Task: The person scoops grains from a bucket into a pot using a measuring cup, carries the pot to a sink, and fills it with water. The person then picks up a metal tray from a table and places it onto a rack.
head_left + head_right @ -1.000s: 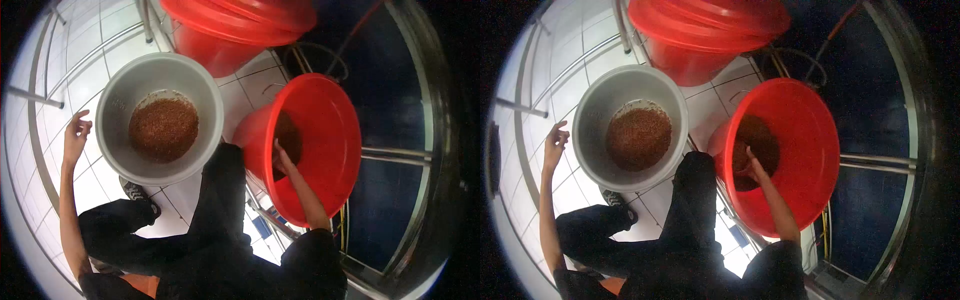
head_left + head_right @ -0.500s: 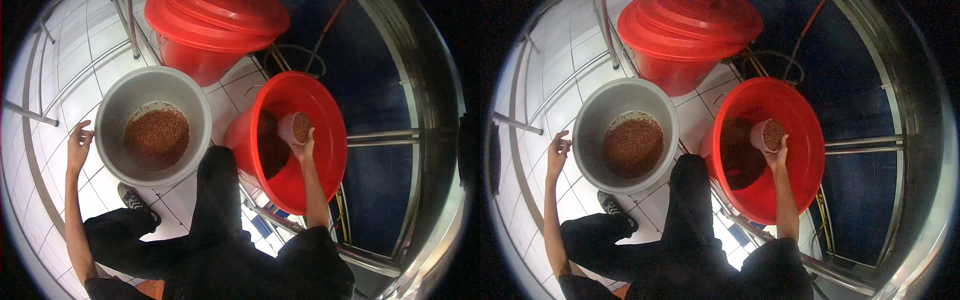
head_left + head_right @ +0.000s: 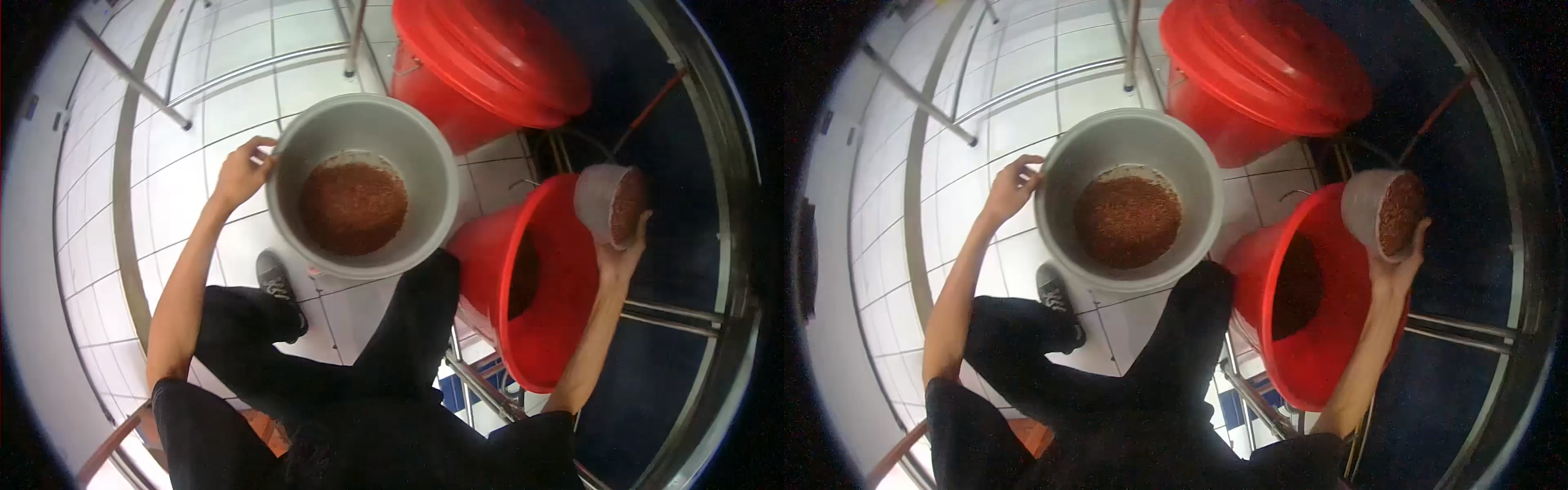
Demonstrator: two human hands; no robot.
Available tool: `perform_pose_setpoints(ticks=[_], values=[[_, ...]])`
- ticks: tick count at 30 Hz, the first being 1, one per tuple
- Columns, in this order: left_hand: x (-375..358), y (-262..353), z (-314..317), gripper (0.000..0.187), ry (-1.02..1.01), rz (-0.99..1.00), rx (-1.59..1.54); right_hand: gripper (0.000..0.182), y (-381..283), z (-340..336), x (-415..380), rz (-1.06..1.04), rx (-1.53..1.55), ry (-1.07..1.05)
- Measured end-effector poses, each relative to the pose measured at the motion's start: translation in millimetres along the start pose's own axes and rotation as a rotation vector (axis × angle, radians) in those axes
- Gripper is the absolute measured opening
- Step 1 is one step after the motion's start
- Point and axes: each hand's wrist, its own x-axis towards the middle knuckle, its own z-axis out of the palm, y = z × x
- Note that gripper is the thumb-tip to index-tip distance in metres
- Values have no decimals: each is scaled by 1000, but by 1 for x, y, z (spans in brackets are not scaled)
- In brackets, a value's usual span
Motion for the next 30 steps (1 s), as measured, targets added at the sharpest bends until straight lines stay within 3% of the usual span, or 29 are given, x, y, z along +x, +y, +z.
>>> perform_pose_setpoints(ticks=[2,5,9,11,15,16,18,22,24,25,30], values=[[-1,5,-2,30,2,-26,7,78,2,41,-15,-27,-42,-8],[-2,3,-2,31,6,-32,21,63,21,106,-44,109,-145,-228],[-2,3,-2,32,2,-27,40,68,103,153,-43,261,-318,-484],[-3,1,-2,31,-16,-28,9,60,166,162,-20,122,-551,-774],[-6,3,-4,30,-40,-53,-15,55,227,202,-45,-472,-1280,-863],[-6,3,-4,30,-39,-54,-11,55,239,203,-52,-465,-1279,-856],[-4,5,-6,30,-28,-52,-8,60,259,209,-58,-785,-1380,-886],[-5,4,-2,29,-23,-25,-45,63,270,212,-73,-990,-1360,-985],[-1,3,-1,29,-9,-6,-58,65,267,214,-78,-1219,-1274,-1057],[0,5,-1,29,-17,-1,-59,65,264,214,-81,-1214,-1282,-1049],[1,6,-3,29,-24,13,-67,50,247,212,-95,-1504,-1127,-1061]])
